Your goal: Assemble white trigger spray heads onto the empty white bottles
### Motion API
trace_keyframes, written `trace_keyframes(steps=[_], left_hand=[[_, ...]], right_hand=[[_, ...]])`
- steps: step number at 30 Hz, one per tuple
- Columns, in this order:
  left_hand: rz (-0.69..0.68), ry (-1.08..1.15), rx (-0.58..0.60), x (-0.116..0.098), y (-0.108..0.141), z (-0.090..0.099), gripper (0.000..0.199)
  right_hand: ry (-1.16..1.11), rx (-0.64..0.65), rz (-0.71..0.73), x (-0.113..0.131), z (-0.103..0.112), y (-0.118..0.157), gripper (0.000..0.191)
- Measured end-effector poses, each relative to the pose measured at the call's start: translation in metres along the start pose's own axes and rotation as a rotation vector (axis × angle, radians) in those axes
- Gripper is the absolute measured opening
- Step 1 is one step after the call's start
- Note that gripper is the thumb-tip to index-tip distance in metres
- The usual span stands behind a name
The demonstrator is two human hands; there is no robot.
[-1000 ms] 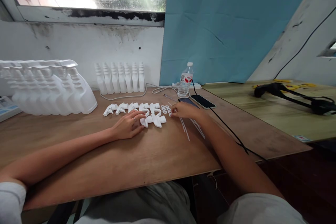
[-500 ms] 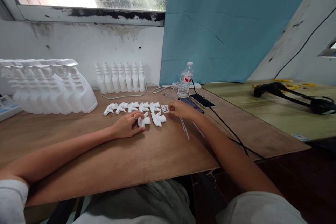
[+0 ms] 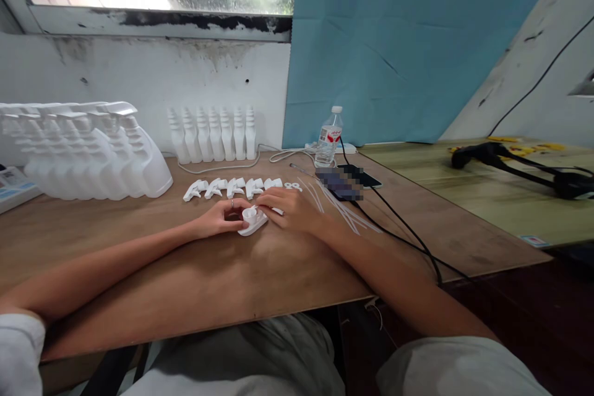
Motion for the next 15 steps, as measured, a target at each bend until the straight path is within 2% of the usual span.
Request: trace_keyframes(steps=[4,9,15], left_hand=[[-0.008,0.008,0.046,0.0,0.0,-0.002,0.038],[-0.064,-0.034,0.037,-0.003,0.002,-0.003,0.037],[-0.078,0.009,0.015,-0.006,0.003,-0.003,0.041]], right_hand=[[0.021,0.017,0.072,0.01,-0.007,-0.001,0.013],[-0.041,0.142,0.061,0.008,-0.015,0.003,0.019],[-0.098,0.096,0.061,0.009,-0.008,0.001,0.026]])
Point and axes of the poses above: each hand's wrist, its own y-axis away from the middle knuckle, its own z-axis out of the back of the hand, x = y × z, the point moved 7 cm from there along -y, towards the middle knuckle, and after that the axes turned 7 degrees about z, right-handed, at the moved point
